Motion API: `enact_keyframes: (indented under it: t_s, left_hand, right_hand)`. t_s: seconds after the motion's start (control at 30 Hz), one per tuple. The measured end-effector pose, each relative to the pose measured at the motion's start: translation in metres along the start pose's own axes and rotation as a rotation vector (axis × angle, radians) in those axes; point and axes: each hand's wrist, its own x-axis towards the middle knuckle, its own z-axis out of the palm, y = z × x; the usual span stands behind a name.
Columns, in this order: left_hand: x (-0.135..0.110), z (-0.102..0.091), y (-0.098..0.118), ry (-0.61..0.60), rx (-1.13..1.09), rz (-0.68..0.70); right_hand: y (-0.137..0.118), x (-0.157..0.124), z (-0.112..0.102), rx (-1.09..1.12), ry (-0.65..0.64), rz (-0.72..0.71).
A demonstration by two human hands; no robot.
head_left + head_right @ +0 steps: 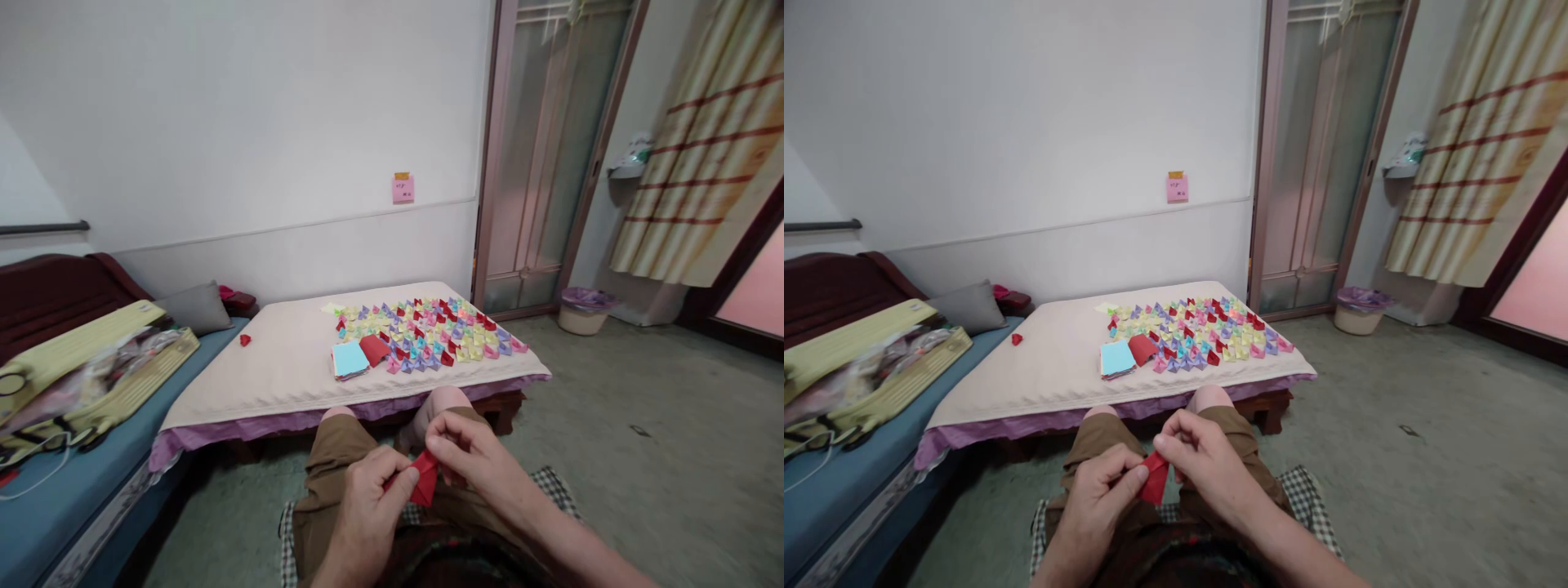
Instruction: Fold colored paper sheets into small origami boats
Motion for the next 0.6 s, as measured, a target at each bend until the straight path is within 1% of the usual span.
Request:
enact_keyframes:
  t_s: [0.13, 0.27, 0.3, 0.47, 0.53, 0.6]
  left_hand:
    - [0.0, 0.0, 0.004, 0.021, 0.125, 0.054]
    - [0.001, -0.004, 0.005, 0.049, 0.134, 0.062]
    - [0.001, -0.005, 0.005, 0.05, 0.126, 0.059]
    - [0.0, -0.01, 0.003, 0.071, 0.041, 0.032]
    - [-0.001, -0.012, 0.002, 0.066, 0.026, 0.049]
    - [-0.002, -0.014, 0.003, 0.044, 0.019, 0.091]
  right_hand:
    - [0.001, -0.003, 0.003, -0.012, 0.017, -0.024]
    - [-0.002, -0.007, -0.003, -0.024, -0.057, -0.03]
    - [-0.003, -0.008, -0.005, -0.046, -0.058, -0.042]
    - [-0.006, -0.009, -0.013, -0.225, 0.031, -0.184]
    - [-0.007, -0.01, -0.015, -0.251, 0.051, -0.202]
    - [-0.009, -0.011, -0.017, -0.263, 0.044, -0.211]
